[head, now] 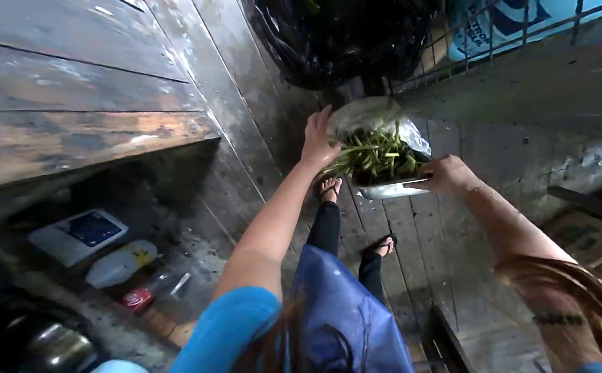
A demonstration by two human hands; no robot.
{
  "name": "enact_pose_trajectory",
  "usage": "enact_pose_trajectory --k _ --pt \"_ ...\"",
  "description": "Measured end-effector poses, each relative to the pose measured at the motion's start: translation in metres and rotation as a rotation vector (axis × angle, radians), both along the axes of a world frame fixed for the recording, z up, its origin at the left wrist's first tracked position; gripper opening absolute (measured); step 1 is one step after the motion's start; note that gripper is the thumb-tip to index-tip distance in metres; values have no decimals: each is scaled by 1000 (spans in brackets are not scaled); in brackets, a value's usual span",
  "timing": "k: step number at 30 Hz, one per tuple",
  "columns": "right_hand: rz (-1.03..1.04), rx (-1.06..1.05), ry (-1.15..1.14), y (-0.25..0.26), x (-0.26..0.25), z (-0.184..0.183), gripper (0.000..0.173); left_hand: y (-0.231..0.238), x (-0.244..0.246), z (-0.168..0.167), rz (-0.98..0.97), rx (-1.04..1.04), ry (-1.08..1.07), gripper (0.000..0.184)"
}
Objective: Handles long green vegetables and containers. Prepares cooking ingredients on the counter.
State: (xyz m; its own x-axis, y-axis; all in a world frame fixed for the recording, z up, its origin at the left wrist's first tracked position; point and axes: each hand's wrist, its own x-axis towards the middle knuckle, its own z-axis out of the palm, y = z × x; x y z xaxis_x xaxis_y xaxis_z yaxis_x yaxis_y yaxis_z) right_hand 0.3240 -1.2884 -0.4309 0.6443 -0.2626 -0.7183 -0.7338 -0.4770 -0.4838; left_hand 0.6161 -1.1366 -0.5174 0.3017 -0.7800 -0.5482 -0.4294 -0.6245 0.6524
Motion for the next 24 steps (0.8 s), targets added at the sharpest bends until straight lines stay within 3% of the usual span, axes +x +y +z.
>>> enact_pose_trajectory --k 1,2,5,7,12,16,19,21,24 --pt "13 10 36 1 2 3 42 11 3 -12 93 136 96 94" --pt "24 11 63 3 4 6 40 19 4 -21 197 268 236 91" --pt "19 -8 75 4 6 11 37 38 6 -31 417 547 649 50" --pt "6 -19 52 1 6 11 35 34 0 -22 436 664 689 41" --pt "59 -49 -50 8 15 24 21 -5 -38 24 -12 631 477 39" --pt "191 -186 -7 32 36 34 36 -40 -53 48 -231 572 466 51" --pt "183 -271 -7 43 33 25 33 -68 -56 62 -457 656 356 54" --pt "157 -373 -119 50 23 14 52 -86 -71 71 -564 656 163 40" --pt "128 -408 -64 57 25 9 91 -108 -103 69 -781 607 28 28"
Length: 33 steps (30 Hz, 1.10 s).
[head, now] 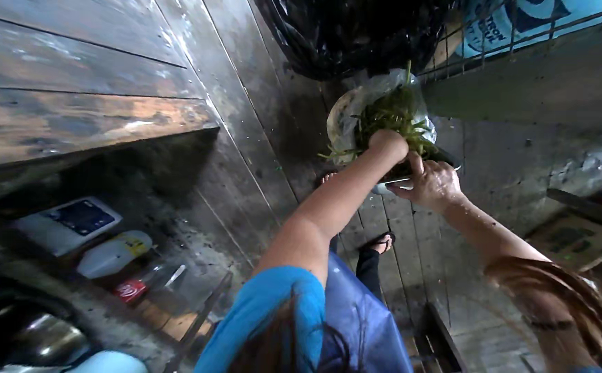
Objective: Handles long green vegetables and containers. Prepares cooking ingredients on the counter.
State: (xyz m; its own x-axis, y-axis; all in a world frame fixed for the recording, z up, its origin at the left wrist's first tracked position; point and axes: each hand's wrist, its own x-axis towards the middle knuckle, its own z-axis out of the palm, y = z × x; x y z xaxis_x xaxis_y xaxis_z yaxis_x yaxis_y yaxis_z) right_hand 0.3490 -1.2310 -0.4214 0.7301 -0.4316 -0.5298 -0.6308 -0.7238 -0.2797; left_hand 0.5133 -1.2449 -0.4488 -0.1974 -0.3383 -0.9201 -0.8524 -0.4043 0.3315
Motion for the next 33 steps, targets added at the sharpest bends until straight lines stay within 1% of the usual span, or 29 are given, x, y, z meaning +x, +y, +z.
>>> enact_pose_trajectory --k 1,2,3,4,5,6,7,8,9,10,11,13,14,15,16,17,19,20,21,23,24,26,27,28,29,31,32,33 --pt "-14 -21 18 -1 0 -2 96 -5 -4 -6 -38 -18 54 27" --pt "-28 -27 23 -2 -1 -3 101 -7 -4 -13 2 -10 143 31" --pt "-38 -25 25 -4 -3 -3 107 -6 -2 -20 128 32 239 37" --pt "-35 -29 26 -6 -4 -4 111 -3 -1 -28 297 97 320 43" --pt "-26 -27 19 -7 -6 -5 112 2 1 -30 452 159 393 48" --pt "-22 -8 22 -8 -6 -6 111 9 4 -32 565 200 437 53" --pt "-7 0 7 -8 -7 -6 108 16 8 -31 612 202 462 53" --pt "12 -5 -15 -8 -7 -7 104 23 16 -30 607 156 460 52" --pt "28 -11 -27 -9 -8 -7 99 31 26 -32 620 81 445 50" --pt "38 -17 -36 -9 -8 -9 96 42 39 -37 684 -8 401 47" --pt "42 -17 -30 -9 -8 -9 94 53 53 -44 788 -91 320 43" --pt "38 -22 -22 -10 -8 -10 93 78 79 -73 993 -245 53 36" --pt "37 -29 -20 -9 -8 -11 93 90 88 -92 1058 -256 -63 41" --pt "35 -33 -12 -9 -8 -12 94 101 93 -112 1084 -224 -141 51" --pt "39 -39 -12 -9 -8 -13 93 111 93 -129 1064 -167 -179 61" --pt "43 -38 -5 -9 -7 -13 92 121 90 -142 1001 -122 -181 71" --pt "46 -36 3 -8 -6 -12 90 142 76 -158 810 -52 -115 93" --pt "44 -37 4 -9 -6 -12 89 150 68 -163 736 -41 -89 99" --pt "42 -38 -5 -8 -5 -13 88 156 61 -166 705 -51 -94 101" --pt "43 -52 -26 -9 -4 -15 87 161 50 -167 754 -88 -155 105" --pt "42 -60 -36 -9 -4 -15 86 162 45 -170 808 -73 -176 111" --pt "35 -62 -40 -10 -3 -15 86 162 37 -175 931 -7 -169 127" --pt "31 -58 -25 -10 -1 -14 85 163 34 -175 965 22 -146 128" --pt "31 -54 -12 -10 0 -13 85 165 29 -174 992 27 -112 119" --pt "34 -49 -1 -10 0 -12 85 165 26 -174 978 26 -94 106" --pt "44 -51 -2 -10 -1 -13 84 167 21 -183 865 17 -105 78" --pt "46 -52 -6 -9 -2 -14 84 169 19 -189 854 21 -102 66" --pt "46 -50 -2 -9 -3 -14 84 171 18 -189 881 27 -100 59"
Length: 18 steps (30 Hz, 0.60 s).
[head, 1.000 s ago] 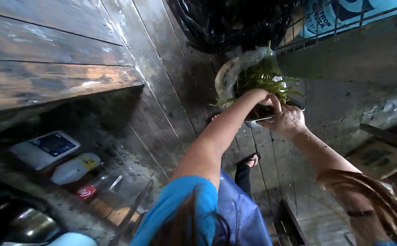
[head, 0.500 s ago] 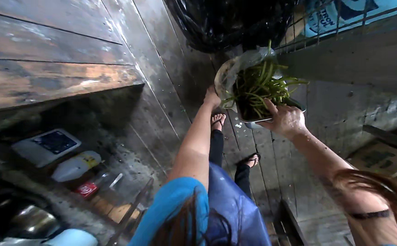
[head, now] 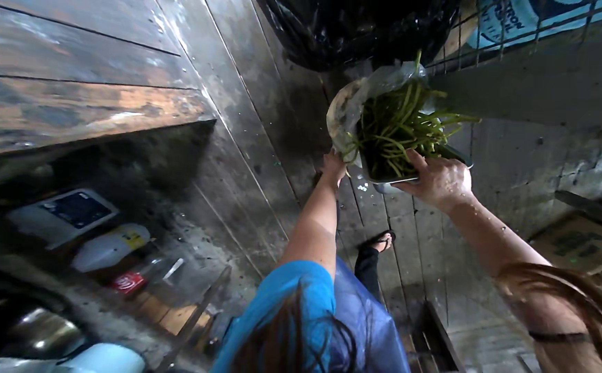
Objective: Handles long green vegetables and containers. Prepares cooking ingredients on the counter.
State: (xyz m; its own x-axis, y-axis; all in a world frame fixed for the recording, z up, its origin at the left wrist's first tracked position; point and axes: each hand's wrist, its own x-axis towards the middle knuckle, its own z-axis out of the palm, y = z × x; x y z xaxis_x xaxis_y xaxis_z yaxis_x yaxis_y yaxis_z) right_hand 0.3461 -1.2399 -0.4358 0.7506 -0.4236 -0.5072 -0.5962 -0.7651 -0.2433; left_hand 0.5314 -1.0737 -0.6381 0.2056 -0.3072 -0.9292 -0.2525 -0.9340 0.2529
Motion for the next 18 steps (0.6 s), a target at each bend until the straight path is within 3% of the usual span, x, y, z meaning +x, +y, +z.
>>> enact_pose_trajectory --k 4,8,12,14,18 --pt "-14 62 82 0 0 2 85 12 12 35 116 16 67 54" --pt "-19 74 105 0 3 2 83 -17 34 112 -111 36 -38 52" --pt "-35 114 127 3 6 3 83 -77 18 185 -309 -188 49 52" --pt "-48 126 134 4 7 4 78 -114 -2 178 -347 -261 94 51" --pt "-50 112 130 6 8 3 74 -161 -42 104 -462 -290 105 54"
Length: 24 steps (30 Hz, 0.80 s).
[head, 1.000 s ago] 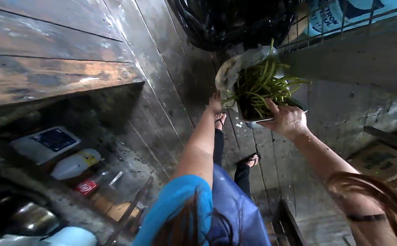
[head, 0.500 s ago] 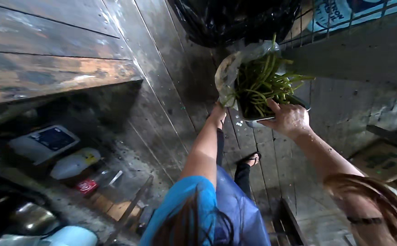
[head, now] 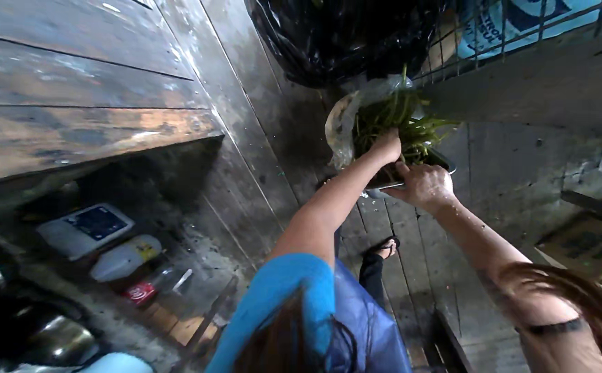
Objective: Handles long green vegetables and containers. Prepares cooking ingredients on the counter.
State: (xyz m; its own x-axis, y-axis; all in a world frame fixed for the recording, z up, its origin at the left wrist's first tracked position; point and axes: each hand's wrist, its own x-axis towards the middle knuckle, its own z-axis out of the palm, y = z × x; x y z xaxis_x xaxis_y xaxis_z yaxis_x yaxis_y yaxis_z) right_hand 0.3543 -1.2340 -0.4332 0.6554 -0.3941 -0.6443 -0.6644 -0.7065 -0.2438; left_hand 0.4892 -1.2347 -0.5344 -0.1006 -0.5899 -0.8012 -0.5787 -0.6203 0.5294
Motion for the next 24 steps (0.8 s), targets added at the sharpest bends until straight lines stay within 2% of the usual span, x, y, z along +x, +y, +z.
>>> enact_pose_trajectory --k 3,5,7,9,11,13,15,17,19,21,24 --pt "-1 -2 14 0 -1 -3 73 -2 -2 -33 -53 -61 -25 53" --pt "-7 -14 -17 1 -1 -3 72 -4 7 -28 -104 -33 -2 48" --pt "-24 0 -18 1 0 -1 70 0 25 -7 -140 -60 30 40" --pt "-34 35 22 -1 1 1 67 20 46 8 10 -215 -44 37" --pt "-31 56 39 -1 3 1 67 50 60 0 346 -410 -249 36" --pt "-28 42 33 0 4 1 67 73 69 -20 660 -293 -365 58" --pt "-43 45 32 1 6 2 66 90 74 -45 749 -72 -276 75" --pt "-35 39 40 2 8 2 66 100 73 -62 679 49 -73 62" --pt "-4 12 8 3 5 0 65 99 67 -66 626 75 -20 48" --pt "33 9 -20 3 3 -2 62 104 59 -62 730 99 -79 39" --pt "100 103 27 0 7 1 51 136 49 -57 923 125 -68 41"
